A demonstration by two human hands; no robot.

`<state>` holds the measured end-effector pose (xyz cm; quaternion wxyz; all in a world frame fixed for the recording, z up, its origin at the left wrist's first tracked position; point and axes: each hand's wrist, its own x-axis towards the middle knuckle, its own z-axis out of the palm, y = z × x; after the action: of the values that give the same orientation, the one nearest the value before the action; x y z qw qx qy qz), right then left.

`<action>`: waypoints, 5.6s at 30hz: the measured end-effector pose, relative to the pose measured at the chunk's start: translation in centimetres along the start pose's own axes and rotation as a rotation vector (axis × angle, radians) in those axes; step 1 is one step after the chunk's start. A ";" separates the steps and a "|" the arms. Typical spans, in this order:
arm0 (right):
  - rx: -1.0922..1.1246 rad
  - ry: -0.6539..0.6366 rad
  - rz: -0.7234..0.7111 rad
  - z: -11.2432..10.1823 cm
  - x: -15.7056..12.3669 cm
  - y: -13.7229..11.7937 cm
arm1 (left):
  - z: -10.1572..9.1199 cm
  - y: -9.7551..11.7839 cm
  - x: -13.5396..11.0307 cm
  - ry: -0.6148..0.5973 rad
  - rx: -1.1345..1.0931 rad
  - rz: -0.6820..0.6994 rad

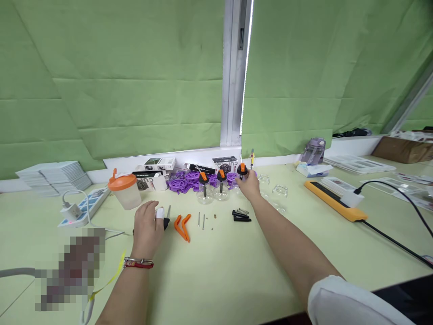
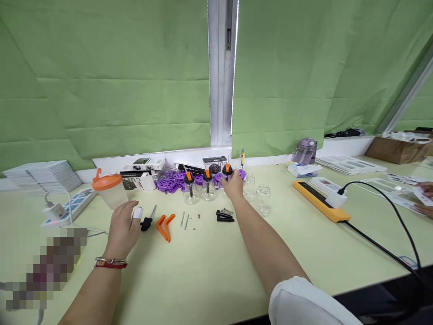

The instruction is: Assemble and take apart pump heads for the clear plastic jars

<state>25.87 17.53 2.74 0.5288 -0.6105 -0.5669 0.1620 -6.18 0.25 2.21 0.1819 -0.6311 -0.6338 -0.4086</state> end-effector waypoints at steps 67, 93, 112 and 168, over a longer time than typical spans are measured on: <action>0.643 -0.772 0.537 -1.8 -12.6 -4.1 | -1.9 6.5 -2.0 -1.038 -1.362 -0.425; 0.727 -0.785 0.549 -0.1 -13.2 -3.3 | -0.1 7.2 -2.3 -0.750 -1.507 -0.780; 0.728 -0.838 0.563 0.0 -12.4 -2.5 | 0.4 6.9 -2.4 -0.751 -1.502 -0.792; 0.774 -1.165 0.474 -1.8 -15.0 -5.1 | 0.4 6.5 -2.2 -0.362 -1.319 -0.617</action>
<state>20.10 2.68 1.65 0.2704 -0.3014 -0.5112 0.7581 0.35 -1.74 2.25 -0.4640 -0.4603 -0.4254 -0.6259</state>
